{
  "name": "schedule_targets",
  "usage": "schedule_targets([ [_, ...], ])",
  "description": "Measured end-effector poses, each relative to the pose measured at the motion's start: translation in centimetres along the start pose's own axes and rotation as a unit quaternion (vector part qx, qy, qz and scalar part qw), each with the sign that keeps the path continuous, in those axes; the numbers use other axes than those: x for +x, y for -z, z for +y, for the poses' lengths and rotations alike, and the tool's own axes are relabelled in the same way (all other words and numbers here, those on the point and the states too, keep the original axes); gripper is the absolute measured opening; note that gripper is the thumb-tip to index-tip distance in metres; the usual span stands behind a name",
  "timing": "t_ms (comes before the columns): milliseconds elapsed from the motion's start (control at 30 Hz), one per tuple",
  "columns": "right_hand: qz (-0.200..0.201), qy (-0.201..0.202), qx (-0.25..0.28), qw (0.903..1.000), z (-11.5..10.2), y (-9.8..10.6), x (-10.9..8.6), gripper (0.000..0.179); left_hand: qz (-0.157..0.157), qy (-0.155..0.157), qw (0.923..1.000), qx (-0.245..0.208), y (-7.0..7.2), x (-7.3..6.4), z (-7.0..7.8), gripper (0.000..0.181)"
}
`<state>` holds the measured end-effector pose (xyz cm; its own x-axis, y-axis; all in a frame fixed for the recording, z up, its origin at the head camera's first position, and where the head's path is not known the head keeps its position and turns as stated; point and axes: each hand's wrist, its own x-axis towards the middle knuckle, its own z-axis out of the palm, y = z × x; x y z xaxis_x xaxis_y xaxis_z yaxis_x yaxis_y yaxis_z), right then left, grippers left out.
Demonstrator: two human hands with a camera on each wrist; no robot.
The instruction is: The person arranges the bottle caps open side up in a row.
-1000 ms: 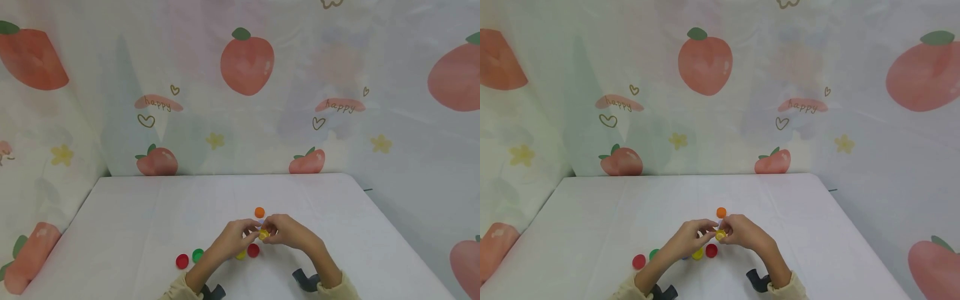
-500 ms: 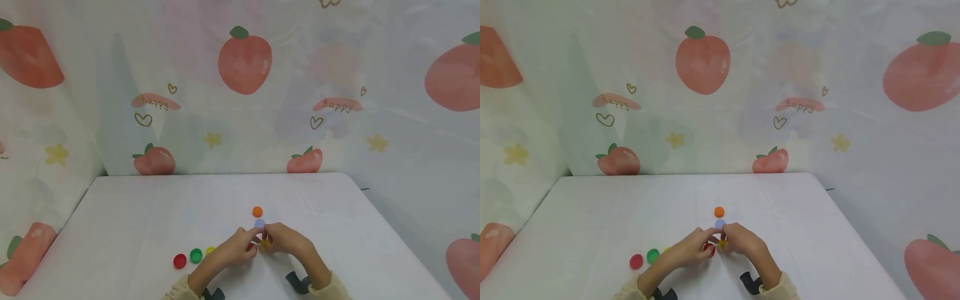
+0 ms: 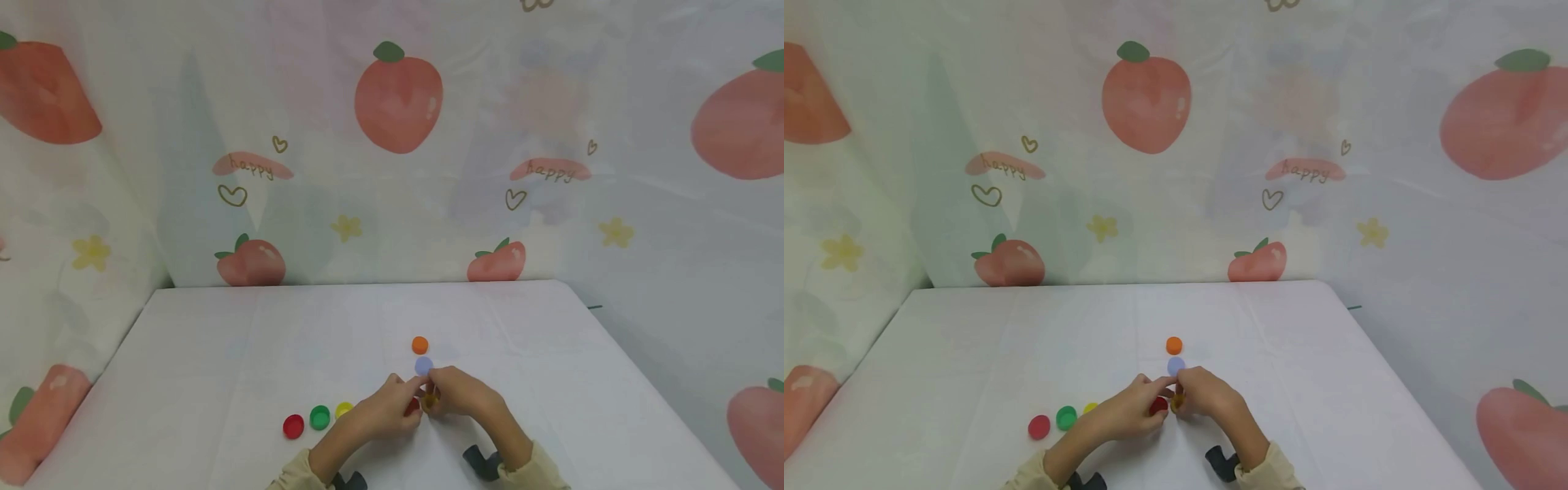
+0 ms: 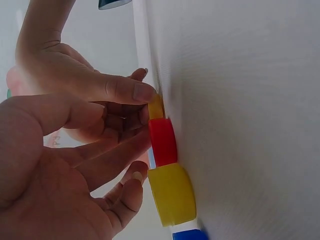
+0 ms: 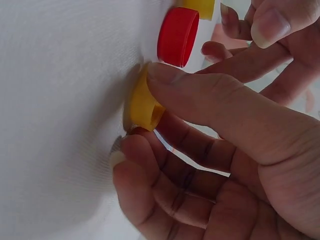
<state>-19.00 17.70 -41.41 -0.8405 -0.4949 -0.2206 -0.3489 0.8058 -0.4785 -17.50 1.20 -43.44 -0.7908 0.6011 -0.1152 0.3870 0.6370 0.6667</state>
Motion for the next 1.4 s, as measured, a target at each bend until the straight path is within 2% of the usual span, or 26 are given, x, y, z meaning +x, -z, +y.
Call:
schedule_targets([
  [133,-0.004,-0.005,0.012,0.9999,-0.1,0.0,0.0,0.024,0.008,-0.003,1.0000,0.005,0.0,-0.1,0.0,0.046],
  [333,-0.007,-0.031,0.017,0.9993,-0.2,0.5,-0.3,0.025,0.055,0.012,0.9982,0.018,0.2,-0.1,0.1,0.054],
  [467,0.023,-0.043,0.004,0.9988,-0.1,1.2,-0.4,0.029,0.087,0.007,0.9951,0.046,0.9,0.1,0.2,0.058],
  [600,0.066,-0.031,-0.015,0.9972,0.1,1.6,-0.1,0.030,0.085,-0.007,0.9915,0.098,2.2,-0.2,0.6,0.060],
  [667,0.084,-0.030,-0.018,0.9959,0.3,1.8,0.2,0.029,0.082,-0.004,0.9901,0.114,2.8,-0.2,0.9,0.056],
  [800,0.104,-0.037,-0.023,0.9936,0.8,2.1,0.9,0.030,0.087,0.033,0.9846,0.148,3.6,0.6,1.4,0.047],
  [967,0.093,-0.053,-0.033,0.9937,1.7,2.3,1.7,0.032,0.053,0.081,0.9741,0.204,3.9,2.4,1.5,0.050],
  [1067,0.089,-0.052,-0.037,0.9940,2.1,2.3,2.3,0.033,0.025,0.098,0.9747,0.200,4.2,3.4,1.2,0.047],
  [1167,0.087,-0.044,-0.029,0.9948,2.3,2.4,2.6,0.033,-0.020,0.118,0.9752,0.186,4.6,4.3,1.1,0.043],
  [1300,0.072,-0.023,-0.010,0.9971,2.6,2.2,2.9,0.032,-0.084,0.119,0.9755,0.165,4.9,4.8,1.0,0.031],
  [1400,0.064,0.000,0.002,0.9979,2.8,1.9,3.1,0.032,-0.100,0.104,0.9781,0.150,5.1,4.9,0.8,0.024],
])
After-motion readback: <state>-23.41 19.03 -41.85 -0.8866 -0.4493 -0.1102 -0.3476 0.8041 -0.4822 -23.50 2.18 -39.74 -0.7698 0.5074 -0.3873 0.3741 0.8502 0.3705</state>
